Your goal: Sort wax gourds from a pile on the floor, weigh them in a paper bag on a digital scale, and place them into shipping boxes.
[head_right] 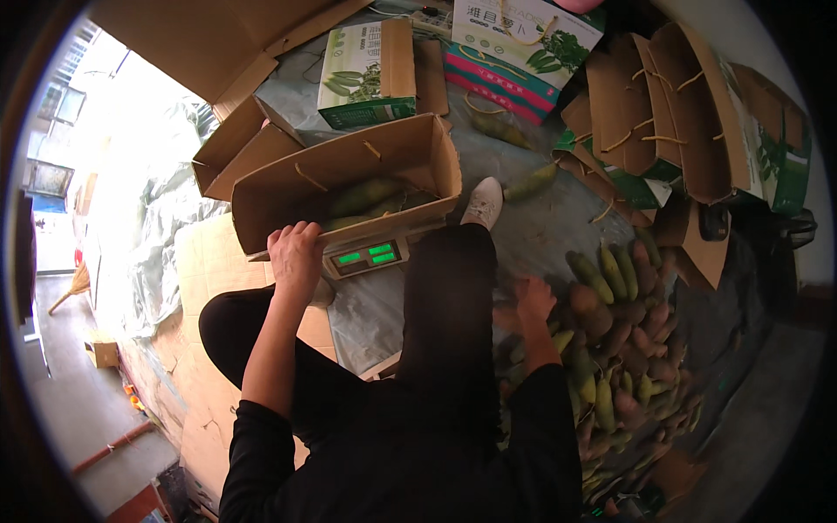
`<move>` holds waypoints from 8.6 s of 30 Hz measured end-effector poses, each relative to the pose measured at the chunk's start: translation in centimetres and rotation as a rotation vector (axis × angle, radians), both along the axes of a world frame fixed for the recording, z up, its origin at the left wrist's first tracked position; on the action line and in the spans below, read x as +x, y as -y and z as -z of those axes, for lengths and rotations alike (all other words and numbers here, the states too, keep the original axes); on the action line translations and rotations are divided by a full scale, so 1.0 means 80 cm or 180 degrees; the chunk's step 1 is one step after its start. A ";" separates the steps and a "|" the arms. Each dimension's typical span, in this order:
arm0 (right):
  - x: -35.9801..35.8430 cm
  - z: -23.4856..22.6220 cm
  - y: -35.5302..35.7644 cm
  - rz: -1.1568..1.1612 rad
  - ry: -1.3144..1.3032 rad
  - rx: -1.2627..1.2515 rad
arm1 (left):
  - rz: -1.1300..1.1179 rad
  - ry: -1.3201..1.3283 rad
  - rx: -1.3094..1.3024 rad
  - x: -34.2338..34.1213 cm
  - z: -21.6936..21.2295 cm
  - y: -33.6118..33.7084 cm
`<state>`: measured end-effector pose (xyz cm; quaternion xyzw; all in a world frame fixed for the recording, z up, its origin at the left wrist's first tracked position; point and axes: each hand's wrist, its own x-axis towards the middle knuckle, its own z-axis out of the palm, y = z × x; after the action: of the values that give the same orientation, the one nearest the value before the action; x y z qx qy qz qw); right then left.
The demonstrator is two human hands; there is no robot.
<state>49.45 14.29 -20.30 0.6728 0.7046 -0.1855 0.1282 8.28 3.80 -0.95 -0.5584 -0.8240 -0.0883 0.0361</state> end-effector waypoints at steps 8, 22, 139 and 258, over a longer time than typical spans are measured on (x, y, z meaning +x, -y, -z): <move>0.039 -0.033 -0.035 0.1799 -0.3570 0.0704 | 0.0032 0.0042 0.0033 0.004 -0.003 -0.002; -0.180 -0.366 -0.096 -0.0354 -0.5279 0.0996 | -0.0046 0.0045 -0.0086 0.006 -0.007 -0.006; -0.412 -0.259 -0.100 -0.1731 -0.1388 -0.0201 | -0.0932 0.1114 -0.0816 -0.103 -0.058 0.023; -0.003 -0.172 -0.003 0.0686 -0.3020 0.1265 | -0.0679 0.1468 -0.0066 -0.123 -0.045 0.031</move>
<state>49.22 14.52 -6.53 0.5949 0.6335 -0.3448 -0.3548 -1.57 1.34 2.63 -0.4338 -0.8656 -0.2007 -0.1495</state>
